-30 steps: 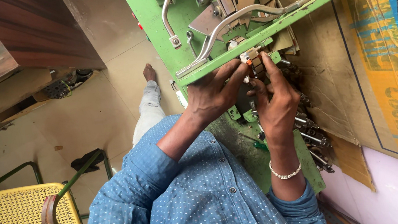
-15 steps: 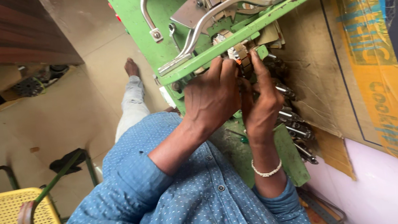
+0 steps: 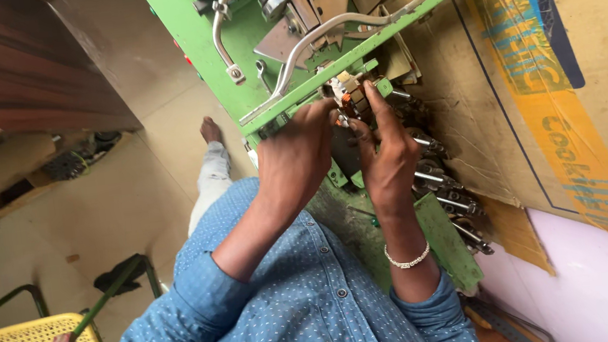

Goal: The person assembles a small electrical component, likely a motor armature, by hand and with a screwdriver. They insert and adjust copper windings and white insulating parts within a green industrial machine, then tighten a screw to secure the assembly.

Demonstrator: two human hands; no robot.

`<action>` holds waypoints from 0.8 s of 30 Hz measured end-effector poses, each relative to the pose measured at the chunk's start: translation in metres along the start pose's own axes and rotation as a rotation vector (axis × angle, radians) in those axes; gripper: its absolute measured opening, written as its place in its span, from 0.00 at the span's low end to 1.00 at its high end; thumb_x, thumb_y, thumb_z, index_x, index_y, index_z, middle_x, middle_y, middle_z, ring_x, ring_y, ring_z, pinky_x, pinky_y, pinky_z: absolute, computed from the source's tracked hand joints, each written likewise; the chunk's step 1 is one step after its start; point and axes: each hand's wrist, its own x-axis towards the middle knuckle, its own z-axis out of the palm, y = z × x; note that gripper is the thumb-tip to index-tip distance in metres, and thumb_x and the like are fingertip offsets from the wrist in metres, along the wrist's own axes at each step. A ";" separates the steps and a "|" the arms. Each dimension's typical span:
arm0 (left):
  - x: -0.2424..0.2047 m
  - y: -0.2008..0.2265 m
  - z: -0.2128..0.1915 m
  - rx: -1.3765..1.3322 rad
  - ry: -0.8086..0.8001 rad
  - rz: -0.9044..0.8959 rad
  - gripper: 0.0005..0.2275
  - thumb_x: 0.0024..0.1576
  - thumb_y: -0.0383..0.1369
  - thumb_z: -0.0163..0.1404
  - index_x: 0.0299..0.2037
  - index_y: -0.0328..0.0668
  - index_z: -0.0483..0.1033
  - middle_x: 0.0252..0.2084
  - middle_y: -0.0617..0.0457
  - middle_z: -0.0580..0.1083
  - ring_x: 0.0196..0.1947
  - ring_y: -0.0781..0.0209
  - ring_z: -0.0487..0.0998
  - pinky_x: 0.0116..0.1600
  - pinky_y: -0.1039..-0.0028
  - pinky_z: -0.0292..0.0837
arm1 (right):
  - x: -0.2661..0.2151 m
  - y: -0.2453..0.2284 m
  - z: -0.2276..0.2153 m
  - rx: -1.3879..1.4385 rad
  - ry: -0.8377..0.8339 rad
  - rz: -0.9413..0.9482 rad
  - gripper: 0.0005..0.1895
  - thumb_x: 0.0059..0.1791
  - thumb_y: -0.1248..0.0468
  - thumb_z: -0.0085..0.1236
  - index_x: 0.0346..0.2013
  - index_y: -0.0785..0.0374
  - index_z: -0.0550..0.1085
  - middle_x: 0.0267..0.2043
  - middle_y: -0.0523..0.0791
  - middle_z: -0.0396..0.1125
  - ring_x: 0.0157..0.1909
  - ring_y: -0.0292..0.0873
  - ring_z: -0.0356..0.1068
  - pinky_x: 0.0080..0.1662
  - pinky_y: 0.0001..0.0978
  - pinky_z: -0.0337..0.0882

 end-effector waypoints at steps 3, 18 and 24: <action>-0.006 -0.010 0.001 0.128 0.119 0.209 0.17 0.58 0.22 0.47 0.56 0.46 0.76 0.54 0.52 0.76 0.42 0.51 0.81 0.42 0.65 0.76 | 0.002 -0.001 -0.001 0.092 -0.091 0.216 0.25 0.54 0.58 0.56 0.65 0.61 0.68 0.60 0.51 0.72 0.42 0.50 0.81 0.40 0.38 0.79; -0.004 -0.056 0.029 0.192 0.165 0.464 0.18 0.59 0.30 0.50 0.60 0.47 0.76 0.57 0.56 0.77 0.35 0.64 0.76 0.42 0.71 0.72 | 0.001 -0.002 -0.003 0.087 -0.050 0.004 0.23 0.57 0.69 0.57 0.67 0.65 0.68 0.55 0.54 0.74 0.33 0.42 0.79 0.35 0.33 0.77; -0.004 -0.048 0.032 0.254 0.237 0.448 0.16 0.58 0.31 0.53 0.57 0.49 0.78 0.54 0.59 0.76 0.39 0.65 0.77 0.44 0.71 0.72 | 0.000 -0.003 -0.001 0.054 -0.031 -0.003 0.23 0.57 0.70 0.57 0.67 0.65 0.68 0.57 0.54 0.74 0.35 0.43 0.80 0.36 0.34 0.77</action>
